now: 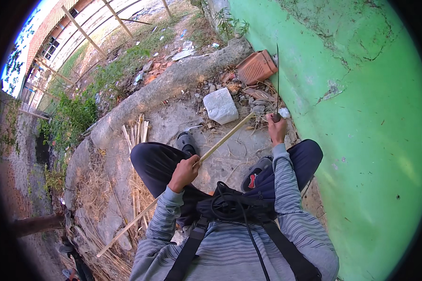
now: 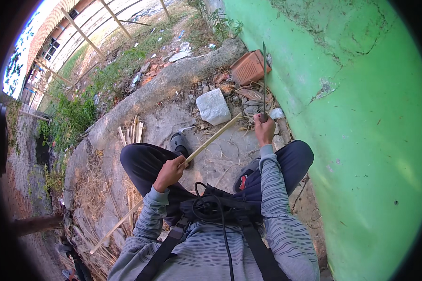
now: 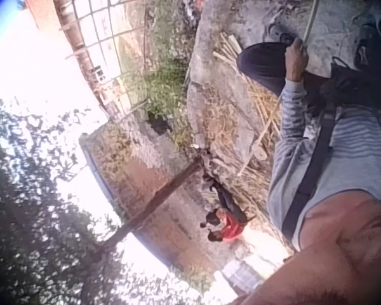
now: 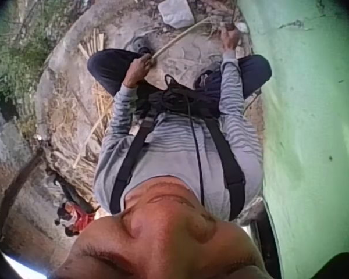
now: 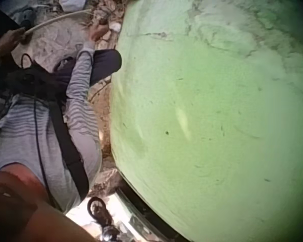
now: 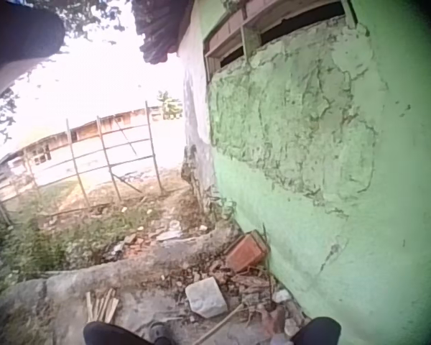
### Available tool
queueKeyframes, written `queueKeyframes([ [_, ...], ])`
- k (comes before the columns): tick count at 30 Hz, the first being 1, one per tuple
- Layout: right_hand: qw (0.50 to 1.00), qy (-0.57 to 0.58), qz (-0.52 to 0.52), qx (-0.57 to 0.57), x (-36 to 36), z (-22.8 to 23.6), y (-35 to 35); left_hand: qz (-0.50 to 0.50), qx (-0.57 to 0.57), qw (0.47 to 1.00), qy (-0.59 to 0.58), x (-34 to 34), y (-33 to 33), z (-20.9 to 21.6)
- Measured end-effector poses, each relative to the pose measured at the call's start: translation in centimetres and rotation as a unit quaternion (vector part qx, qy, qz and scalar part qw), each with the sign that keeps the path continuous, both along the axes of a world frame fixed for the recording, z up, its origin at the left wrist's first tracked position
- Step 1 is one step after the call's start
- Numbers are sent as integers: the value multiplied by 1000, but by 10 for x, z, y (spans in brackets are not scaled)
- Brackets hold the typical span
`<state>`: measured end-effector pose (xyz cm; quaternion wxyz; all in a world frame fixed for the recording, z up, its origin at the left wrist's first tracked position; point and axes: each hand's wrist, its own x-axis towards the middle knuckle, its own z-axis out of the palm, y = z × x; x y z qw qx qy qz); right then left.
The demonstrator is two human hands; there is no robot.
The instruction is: The person uses a large blade to shave and thin down a long bamboo stick, holding it with one hand and scraping the blade along its length to remove layers.
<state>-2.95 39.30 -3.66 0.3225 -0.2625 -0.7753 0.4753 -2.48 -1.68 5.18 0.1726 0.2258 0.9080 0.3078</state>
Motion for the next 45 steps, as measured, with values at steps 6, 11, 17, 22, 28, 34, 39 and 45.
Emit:
queueKeyframes([
  [6,1000,5,-24,-2,6,9,9,12,-48,999,-13,5,-18,21],
  [11,998,12,-59,23,5,28,8,68,-102,992,23,7,-70,22],
  [17,999,-31,-11,-10,6,19,-2,147,-78,985,36,7,-70,37],
  [22,983,-159,71,64,3,10,-28,152,-57,985,50,9,-36,-1],
  [28,964,-205,156,64,15,15,-69,210,63,969,-112,-16,6,-39],
  [34,911,-248,301,131,35,18,-109,227,190,924,-244,-20,36,-74],
  [39,897,-236,347,139,47,10,-131,158,311,831,-433,-13,45,-75],
  [45,854,-314,384,156,54,-5,-134,94,188,893,-398,3,55,-43],
])
